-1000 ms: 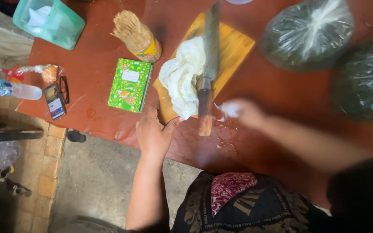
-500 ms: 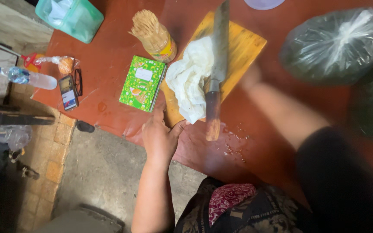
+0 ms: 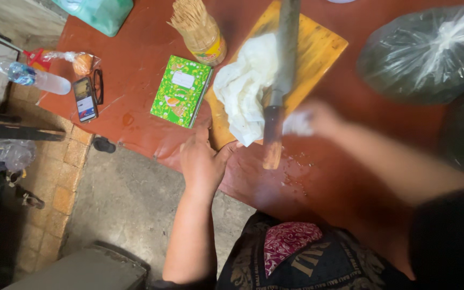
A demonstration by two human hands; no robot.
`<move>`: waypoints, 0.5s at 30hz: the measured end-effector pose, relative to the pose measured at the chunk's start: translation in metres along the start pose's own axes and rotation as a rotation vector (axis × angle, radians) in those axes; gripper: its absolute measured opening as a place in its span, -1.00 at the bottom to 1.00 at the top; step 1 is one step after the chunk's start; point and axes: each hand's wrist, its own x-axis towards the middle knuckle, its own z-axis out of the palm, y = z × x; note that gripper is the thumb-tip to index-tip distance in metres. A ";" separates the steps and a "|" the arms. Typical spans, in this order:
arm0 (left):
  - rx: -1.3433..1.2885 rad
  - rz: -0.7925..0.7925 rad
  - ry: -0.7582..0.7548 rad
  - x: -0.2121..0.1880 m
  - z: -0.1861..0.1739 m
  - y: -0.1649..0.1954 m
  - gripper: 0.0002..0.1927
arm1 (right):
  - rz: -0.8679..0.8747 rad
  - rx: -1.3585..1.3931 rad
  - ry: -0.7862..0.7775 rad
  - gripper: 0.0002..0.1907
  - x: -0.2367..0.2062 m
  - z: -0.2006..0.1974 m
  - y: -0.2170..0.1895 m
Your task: The person chops green leafy herbs on a wooden cutting board using a large knife. They gather the chopped herbs and place them into plastic bags, then tie the bags closed. Finally, they wipe the cutting board and knife with a white cloth.
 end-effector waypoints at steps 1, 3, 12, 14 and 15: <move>0.003 0.012 0.007 0.000 0.000 -0.001 -0.13 | -0.041 -0.046 0.031 -0.78 0.023 -0.010 -0.012; 0.003 0.004 0.002 0.000 0.001 -0.001 -0.13 | -0.173 -0.212 0.104 -0.81 0.067 -0.012 -0.038; -0.017 -0.050 0.007 0.004 0.005 0.000 -0.14 | -0.268 -0.410 0.075 -0.90 0.106 0.090 -0.062; -0.010 -0.057 0.017 0.004 0.006 -0.001 -0.14 | -0.164 -0.394 -0.025 -0.91 0.076 0.091 -0.045; 0.000 -0.062 0.022 0.004 0.006 -0.002 -0.13 | -0.122 -0.453 -0.048 -0.92 0.060 0.088 -0.036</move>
